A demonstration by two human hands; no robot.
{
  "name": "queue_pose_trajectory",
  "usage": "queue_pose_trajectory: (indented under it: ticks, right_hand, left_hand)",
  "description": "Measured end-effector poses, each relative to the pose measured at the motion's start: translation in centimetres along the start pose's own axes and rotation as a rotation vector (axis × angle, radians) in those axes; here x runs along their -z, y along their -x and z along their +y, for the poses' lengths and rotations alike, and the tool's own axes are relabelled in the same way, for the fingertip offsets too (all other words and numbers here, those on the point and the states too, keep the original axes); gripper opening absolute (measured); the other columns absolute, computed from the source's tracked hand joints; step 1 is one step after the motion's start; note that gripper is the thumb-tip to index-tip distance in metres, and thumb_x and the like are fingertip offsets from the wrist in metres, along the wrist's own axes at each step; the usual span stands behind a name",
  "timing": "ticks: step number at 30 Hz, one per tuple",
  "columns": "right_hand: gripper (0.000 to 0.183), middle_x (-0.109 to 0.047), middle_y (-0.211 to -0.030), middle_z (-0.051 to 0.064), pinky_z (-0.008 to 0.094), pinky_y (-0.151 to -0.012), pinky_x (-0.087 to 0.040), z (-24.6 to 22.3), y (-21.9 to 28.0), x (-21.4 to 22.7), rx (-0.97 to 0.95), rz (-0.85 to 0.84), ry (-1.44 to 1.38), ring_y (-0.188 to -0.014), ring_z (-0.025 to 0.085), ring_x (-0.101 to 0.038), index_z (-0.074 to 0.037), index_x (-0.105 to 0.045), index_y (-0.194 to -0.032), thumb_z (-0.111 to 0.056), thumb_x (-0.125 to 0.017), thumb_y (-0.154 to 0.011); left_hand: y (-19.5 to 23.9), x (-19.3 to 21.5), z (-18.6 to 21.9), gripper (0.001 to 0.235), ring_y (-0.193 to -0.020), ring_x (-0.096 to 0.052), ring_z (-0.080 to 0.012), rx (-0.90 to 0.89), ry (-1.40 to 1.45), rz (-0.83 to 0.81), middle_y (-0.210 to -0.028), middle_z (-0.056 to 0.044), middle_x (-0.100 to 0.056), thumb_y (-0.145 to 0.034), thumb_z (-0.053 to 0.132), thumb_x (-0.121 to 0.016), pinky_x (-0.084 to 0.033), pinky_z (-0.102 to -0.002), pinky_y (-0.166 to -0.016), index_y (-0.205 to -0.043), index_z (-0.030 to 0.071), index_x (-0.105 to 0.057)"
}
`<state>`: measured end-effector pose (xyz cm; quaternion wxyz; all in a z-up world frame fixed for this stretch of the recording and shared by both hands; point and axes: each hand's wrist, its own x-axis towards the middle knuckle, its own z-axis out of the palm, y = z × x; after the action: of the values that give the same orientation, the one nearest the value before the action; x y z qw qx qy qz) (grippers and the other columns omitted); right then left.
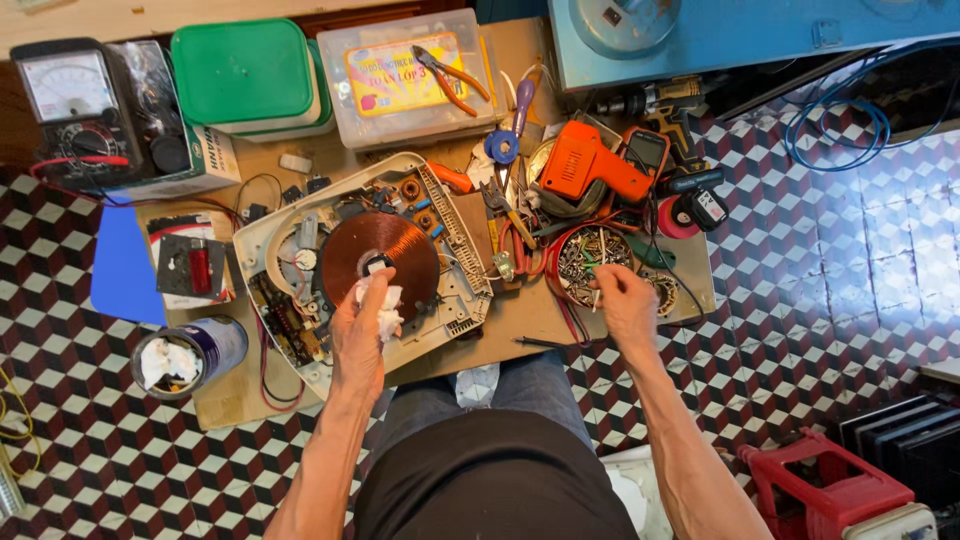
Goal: The person cleans a small white plastic component with a tissue, then uses a screwdriver to remove screws from a disassembled electronic device on a cluttered workbench. They place the screws into a container and use a multimeter to test connections on the device.
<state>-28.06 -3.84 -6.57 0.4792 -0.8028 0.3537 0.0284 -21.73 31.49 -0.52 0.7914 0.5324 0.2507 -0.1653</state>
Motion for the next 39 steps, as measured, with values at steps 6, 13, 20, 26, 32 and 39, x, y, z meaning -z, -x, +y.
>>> queue_pose_trajectory:
  ticks: [6,13,20,26,32,39]
  right_hand:
    - [0.028,-0.072,-0.104,0.024,0.05,-0.08,-0.054,-2.1,-6.4,-8.3,0.623,0.106,0.364,-0.093,0.044,-0.068,-0.006,-0.072,-0.114,-0.025,-0.066,-0.094]
    - [0.027,-0.071,-0.095,0.025,0.057,-0.077,-0.052,-2.6,-12.1,-13.4,0.245,0.048,0.623,-0.089,0.048,-0.066,-0.009,-0.073,-0.105,-0.032,-0.064,-0.095]
    - [0.024,-0.073,-0.098,0.021,0.051,-0.073,-0.054,-4.3,-9.2,-12.2,0.482,0.171,0.481,-0.084,0.043,-0.069,-0.008,-0.074,-0.102,-0.029,-0.064,-0.098]
    - [0.026,-0.07,-0.098,0.02,0.049,-0.072,-0.052,-9.2,-10.0,-13.9,0.544,-0.062,0.342,-0.082,0.04,-0.068,-0.005,-0.069,-0.109,-0.028,-0.062,-0.098]
    - [0.02,-0.07,-0.099,0.019,0.05,-0.075,-0.053,-5.9,-9.6,-12.1,0.504,0.036,0.487,-0.088,0.041,-0.068,-0.007,-0.068,-0.107,-0.024,-0.059,-0.101]
    - [0.02,-0.064,-0.099,0.023,0.055,-0.054,-0.052,-0.6,-11.7,-12.9,0.609,-0.014,0.759,-0.072,0.043,-0.068,-0.002,-0.064,-0.098,-0.02,-0.065,-0.09]
  left_hand:
    - [0.6,0.3,-0.5,0.042,-0.064,-0.051,-0.007,0.04,-0.011,0.041,-0.079,0.0,-0.056,-0.099,0.04,-0.064,-0.041,-0.024,-0.054,-0.112,0.001,-0.071]
    - [1.9,1.4,-2.1,0.047,-0.058,-0.053,-0.0103,0.143,-0.012,0.173,-0.073,-0.005,-0.057,-0.096,0.043,-0.061,-0.041,-0.025,-0.049,-0.109,-0.001,-0.072]
    - [1.5,0.7,-2.2,0.05,-0.057,-0.053,-0.0105,0.246,-0.107,0.199,-0.071,-0.004,-0.057,-0.097,0.045,-0.058,-0.041,-0.026,-0.049,-0.113,-0.001,-0.071]
    - [0.0,-2.0,-2.2,0.047,-0.061,-0.056,-0.0097,0.293,-0.116,0.147,-0.07,-0.004,-0.062,-0.097,0.043,-0.058,-0.043,-0.025,-0.055,-0.117,0.002,-0.07]
    - [-0.5,-3.6,-2.2,0.047,-0.062,-0.056,-0.0099,0.31,-0.121,0.1,-0.069,-0.005,-0.064,-0.097,0.043,-0.058,-0.043,-0.024,-0.056,-0.117,0.003,-0.072]
    - [-1.0,-3.6,-3.0,0.042,-0.077,-0.061,-0.0102,0.298,-0.184,0.144,-0.09,-0.004,-0.068,-0.097,0.04,-0.062,-0.047,-0.025,-0.067,-0.119,0.004,-0.071]
